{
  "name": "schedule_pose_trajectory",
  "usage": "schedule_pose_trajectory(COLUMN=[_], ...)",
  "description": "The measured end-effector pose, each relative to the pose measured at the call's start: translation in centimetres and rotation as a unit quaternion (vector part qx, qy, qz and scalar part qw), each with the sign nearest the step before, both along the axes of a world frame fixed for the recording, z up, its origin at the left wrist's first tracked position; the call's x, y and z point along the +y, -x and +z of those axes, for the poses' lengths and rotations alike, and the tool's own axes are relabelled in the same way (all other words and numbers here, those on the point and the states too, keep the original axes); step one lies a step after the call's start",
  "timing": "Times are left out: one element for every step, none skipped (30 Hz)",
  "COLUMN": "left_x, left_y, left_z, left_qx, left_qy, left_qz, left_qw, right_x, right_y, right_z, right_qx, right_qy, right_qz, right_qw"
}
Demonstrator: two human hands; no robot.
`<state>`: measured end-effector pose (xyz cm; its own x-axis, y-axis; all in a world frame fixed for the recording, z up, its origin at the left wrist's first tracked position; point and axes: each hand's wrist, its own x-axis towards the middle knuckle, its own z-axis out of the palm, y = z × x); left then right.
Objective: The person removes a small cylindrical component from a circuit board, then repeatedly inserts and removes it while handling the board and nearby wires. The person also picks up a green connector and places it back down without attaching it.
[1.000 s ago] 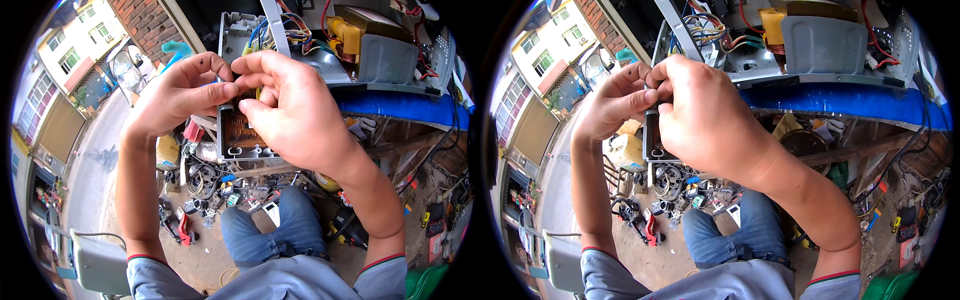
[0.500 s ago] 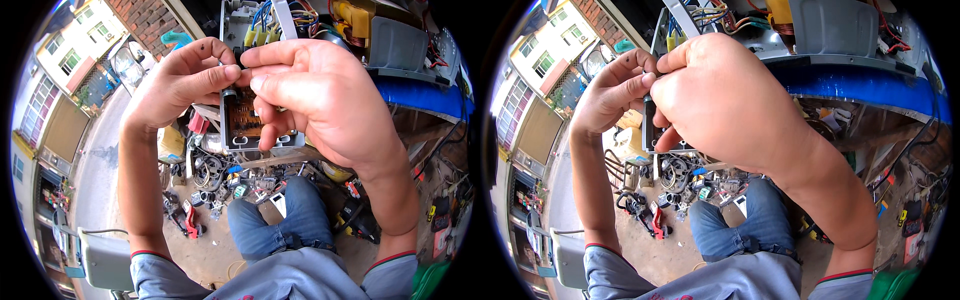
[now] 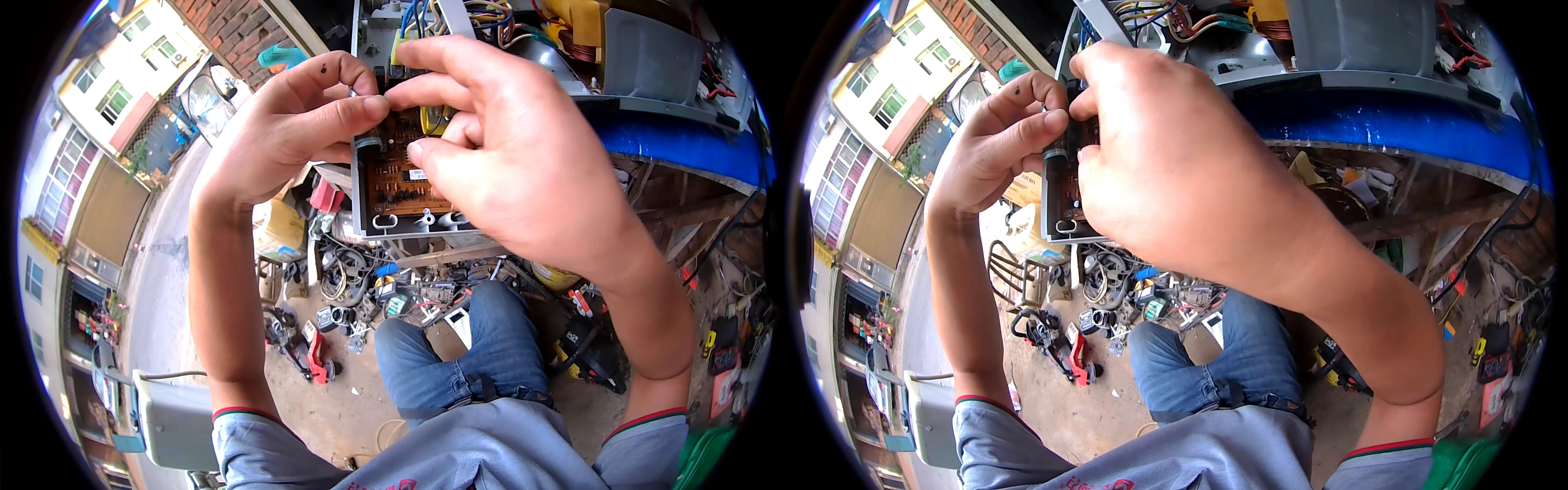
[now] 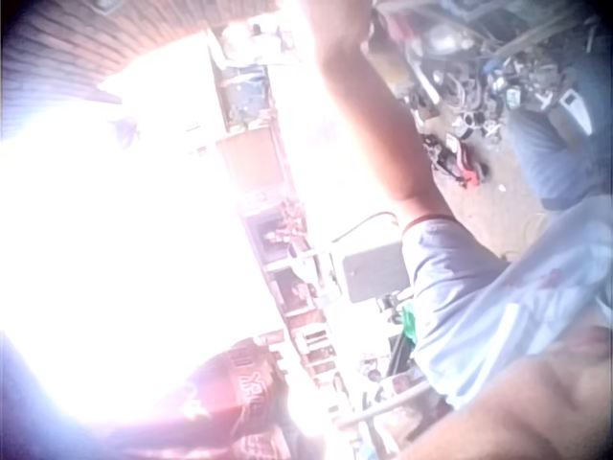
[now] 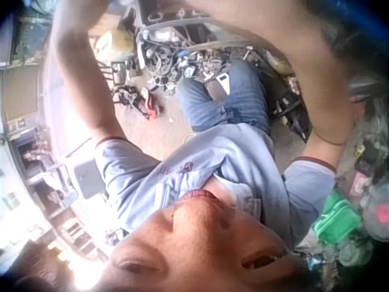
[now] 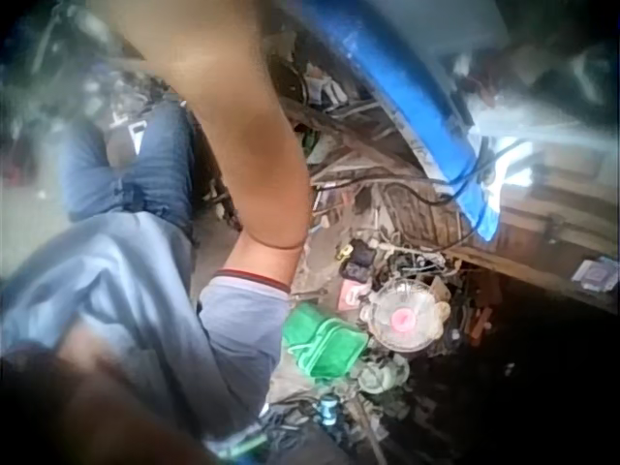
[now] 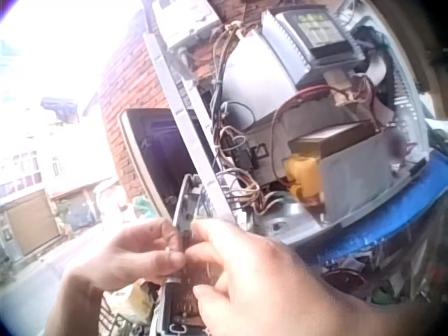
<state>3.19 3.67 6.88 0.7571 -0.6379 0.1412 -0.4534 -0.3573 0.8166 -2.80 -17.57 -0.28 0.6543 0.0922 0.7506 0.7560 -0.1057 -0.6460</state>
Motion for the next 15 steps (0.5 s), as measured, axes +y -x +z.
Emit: schedule_pose_trajectory(left_x=[0.0,0.0,0.0,0.0,0.0,0.0,0.1,0.1,0.1,0.1,0.1,0.1,0.2,0.2,0.2], left_y=[0.1,0.0,0.0,0.0,0.0,0.0,-0.1,-0.1,-0.1,-0.2,-0.2,-0.2,-0.2,-0.3,-0.2], left_z=[0.0,0.0,0.0,0.0,0.1,0.0,0.0,0.0,-0.1,-0.2,-0.3,-0.3,-0.4,-0.4,-0.3], left_qx=[0.001,0.003,0.007,0.01,0.014,0.011,0.007,0.001,0.001,-0.001,-0.005,-0.003,-0.003,-0.004,0.001], left_qy=[0.001,0.002,0.004,0.006,0.009,0.006,0.004,0.006,0.004,0.007,0.011,0.011,0.012,0.012,0.016], left_qz=[-0.001,-0.003,-0.006,-0.008,-0.012,-0.008,-0.006,-0.009,-0.003,-0.002,-0.004,-0.003,-0.005,-0.004,-0.01], left_qw=[1.0,1.0,1.0,1.0,1.0,1.0,1.0,1.0,1.0,1.0,1.0,1.0,1.0,1.0,1.0], right_x=[0.1,0.2,0.2,0.7,0.9,1.1,1.4,1.4,1.4,1.4,1.3,1.3,1.4,1.5,1.5], right_y=[-0.1,-0.3,-0.4,-0.9,-1.2,-1.5,-1.7,-1.8,-1.7,-1.7,-1.4,-1.4,-1.4,-1.5,-1.5], right_z=[-0.4,-0.8,-1.1,-1.3,-1.4,-1.5,-1.6,-1.6,-1.7,-1.7,-1.7,-1.7,-1.6,-1.5,-1.3], right_qx=[-0.012,-0.025,-0.037,-0.053,-0.046,-0.054,-0.081,-0.083,-0.066,-0.08,-0.076,-0.076,-0.077,-0.082,-0.065], right_qy=[0.003,0.006,0.009,-0.005,-0.01,-0.015,-0.025,-0.028,-0.027,-0.021,-0.011,-0.009,-0.006,-0.012,-0.018], right_qz=[-0.014,-0.028,-0.042,-0.031,-0.029,-0.031,-0.031,-0.037,-0.05,-0.058,-0.073,-0.077,-0.081,-0.073,-0.059], right_qw=[1.0,0.999,0.998,0.998,0.998,0.998,0.996,0.995,0.996,0.995,0.994,0.994,0.994,0.994,0.996])
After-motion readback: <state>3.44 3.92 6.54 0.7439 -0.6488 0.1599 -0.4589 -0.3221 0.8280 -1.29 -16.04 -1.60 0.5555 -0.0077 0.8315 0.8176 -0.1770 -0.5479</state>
